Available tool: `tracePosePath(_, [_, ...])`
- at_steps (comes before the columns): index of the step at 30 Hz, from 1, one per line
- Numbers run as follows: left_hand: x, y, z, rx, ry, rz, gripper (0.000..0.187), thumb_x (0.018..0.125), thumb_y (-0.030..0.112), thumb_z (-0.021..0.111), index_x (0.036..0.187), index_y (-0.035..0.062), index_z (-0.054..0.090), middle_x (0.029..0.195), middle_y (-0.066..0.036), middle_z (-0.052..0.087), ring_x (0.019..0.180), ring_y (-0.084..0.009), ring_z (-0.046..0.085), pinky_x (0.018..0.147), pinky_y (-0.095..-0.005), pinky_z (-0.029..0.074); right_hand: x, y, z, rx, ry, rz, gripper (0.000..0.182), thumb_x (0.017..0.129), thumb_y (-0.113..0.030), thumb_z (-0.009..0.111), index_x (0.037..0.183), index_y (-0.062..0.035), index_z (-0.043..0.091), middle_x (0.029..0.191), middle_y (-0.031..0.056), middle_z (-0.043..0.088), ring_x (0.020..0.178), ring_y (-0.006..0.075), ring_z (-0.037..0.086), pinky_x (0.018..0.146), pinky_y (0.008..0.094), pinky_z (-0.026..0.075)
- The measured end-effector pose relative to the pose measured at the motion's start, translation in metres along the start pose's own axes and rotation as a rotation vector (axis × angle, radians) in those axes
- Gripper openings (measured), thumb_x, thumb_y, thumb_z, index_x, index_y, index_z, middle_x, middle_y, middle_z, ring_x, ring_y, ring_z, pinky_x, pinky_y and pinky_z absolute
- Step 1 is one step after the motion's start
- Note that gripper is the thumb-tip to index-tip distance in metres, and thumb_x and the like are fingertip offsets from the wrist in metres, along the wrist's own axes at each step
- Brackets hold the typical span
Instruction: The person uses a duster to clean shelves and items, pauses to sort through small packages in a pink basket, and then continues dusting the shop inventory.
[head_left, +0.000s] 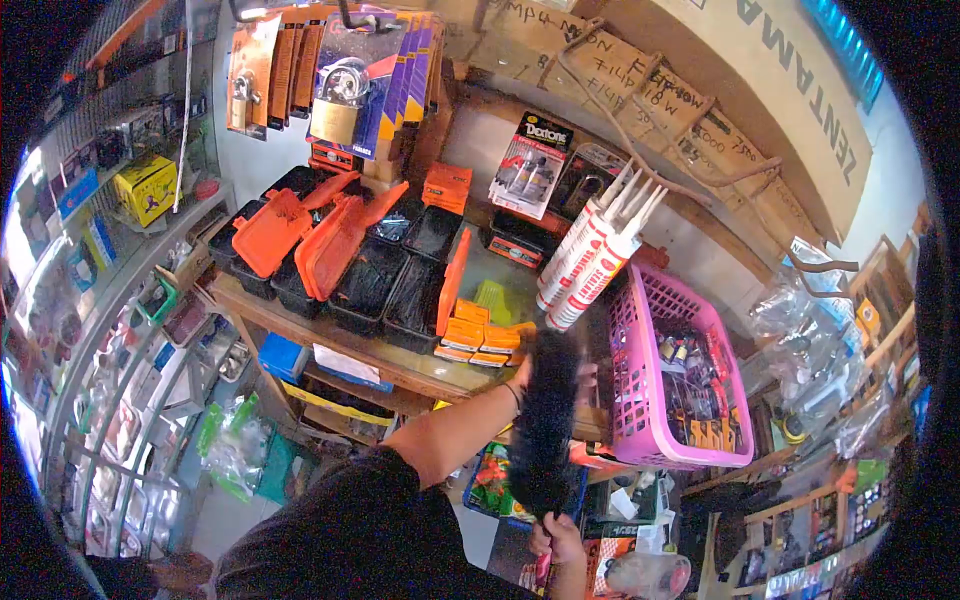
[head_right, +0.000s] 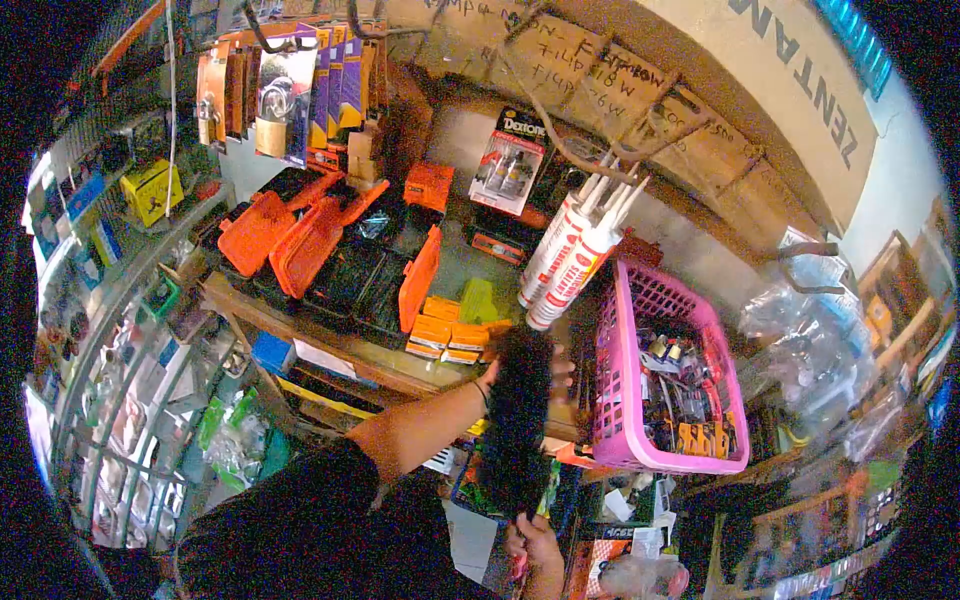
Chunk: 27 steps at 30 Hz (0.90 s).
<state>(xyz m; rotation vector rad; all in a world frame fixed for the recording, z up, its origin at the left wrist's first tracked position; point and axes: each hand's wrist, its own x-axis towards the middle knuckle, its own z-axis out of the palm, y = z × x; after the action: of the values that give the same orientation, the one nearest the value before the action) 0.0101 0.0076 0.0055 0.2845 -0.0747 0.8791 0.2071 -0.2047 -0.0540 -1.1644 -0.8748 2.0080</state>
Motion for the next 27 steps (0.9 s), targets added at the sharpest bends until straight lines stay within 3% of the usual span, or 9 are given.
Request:
tracePosePath(4, [0.002,0.006,0.007,-0.008,0.267,-0.033,0.061,0.079,0.063,0.032,0.102,0.0126,0.057,0.102,-0.013,0.059,0.095,-0.0263,0.055,0.087,-0.0404,0.041,-0.002,-0.002,-0.002,0.145,0.102,-0.071,0.035,0.085,-0.036,0.049,0.064,-0.0084,0.043,0.046,0.0011,0.035,0.034,0.0134,0.033,0.035,0.0281,0.029])
tracePosePath(7, [0.01,0.008,-0.017,-0.047,0.095,-0.074,0.071,0.078,0.063,0.031,0.115,0.0054,0.049,0.115,-0.017,0.051,0.109,-0.0306,0.046,0.093,-0.0445,0.035,-0.014,-0.007,0.017,-0.062,0.112,-0.012,0.033,0.084,-0.035,0.051,0.065,-0.0082,0.044,0.047,0.0017,0.037,0.035,0.0133,0.034,0.035,0.0278,0.029])
tracePosePath(8, [0.003,0.005,-0.016,-0.091,-0.208,-0.038,0.07,0.078,0.063,0.033,0.114,0.0048,0.05,0.11,-0.017,0.054,0.104,-0.0313,0.05,0.09,-0.0436,0.039,-0.018,-0.008,0.019,-0.071,0.218,0.066,0.033,0.083,-0.034,0.053,0.064,-0.0075,0.044,0.047,0.0022,0.039,0.035,0.0132,0.035,0.035,0.0269,0.029])
tracePosePath(13, [0.014,0.006,-0.019,0.109,0.328,0.024,0.065,0.077,0.067,0.032,0.099,0.0112,0.056,0.095,-0.013,0.059,0.089,-0.0291,0.054,0.086,-0.0432,0.039,-0.013,-0.001,0.016,-0.04,0.24,-0.074,0.033,0.084,-0.032,0.052,0.061,-0.0089,0.044,0.045,0.0014,0.039,0.035,0.012,0.035,0.034,0.0249,0.029])
tracePosePath(15, [0.012,0.01,-0.023,-0.109,-0.087,-0.071,0.07,0.076,0.067,0.032,0.109,0.0084,0.052,0.107,-0.015,0.056,0.099,-0.0301,0.052,0.088,-0.0449,0.039,-0.015,-0.001,0.021,-0.063,0.162,-0.061,0.034,0.084,-0.031,0.052,0.06,-0.0092,0.043,0.045,0.0013,0.04,0.034,0.0115,0.036,0.033,0.0246,0.029])
tracePosePath(17, [0.0,0.002,-0.008,-0.067,-0.121,-0.026,0.071,0.077,0.066,0.031,0.113,0.0075,0.05,0.11,-0.016,0.054,0.101,-0.0305,0.051,0.088,-0.0459,0.039,-0.017,-0.001,0.023,-0.193,0.221,-0.07,0.034,0.084,-0.03,0.052,0.058,-0.0102,0.042,0.046,0.0014,0.04,0.035,0.0108,0.036,0.032,0.0238,0.028])
tracePosePath(19, [-0.003,0.005,0.027,0.091,0.265,0.041,0.066,0.079,0.063,0.03,0.106,0.0083,0.055,0.101,-0.013,0.058,0.093,-0.0284,0.055,0.085,-0.0441,0.042,-0.017,-0.002,0.019,-0.058,0.331,-0.131,0.031,0.085,-0.029,0.052,0.062,-0.0107,0.041,0.046,0.0008,0.039,0.035,0.0106,0.035,0.033,0.0229,0.028])
tracePosePath(25, [0.001,0.009,-0.002,0.046,-0.078,-0.09,0.068,0.081,0.062,0.026,0.114,0.0076,0.05,0.111,-0.013,0.055,0.103,-0.0281,0.051,0.092,-0.0425,0.037,-0.027,-0.005,0.028,-0.219,0.173,-0.009,0.032,0.087,-0.031,0.048,0.063,-0.0106,0.04,0.045,0.0005,0.038,0.034,0.0097,0.035,0.033,0.0232,0.03])
tracePosePath(27, [0.005,0.007,0.005,0.086,0.209,-0.036,0.068,0.08,0.063,0.028,0.115,0.0082,0.05,0.113,-0.012,0.054,0.105,-0.0275,0.05,0.092,-0.0422,0.037,-0.025,-0.005,0.025,-0.113,0.308,-0.158,0.033,0.087,-0.031,0.047,0.063,-0.0107,0.039,0.045,0.0003,0.038,0.034,0.01,0.035,0.034,0.0234,0.029])
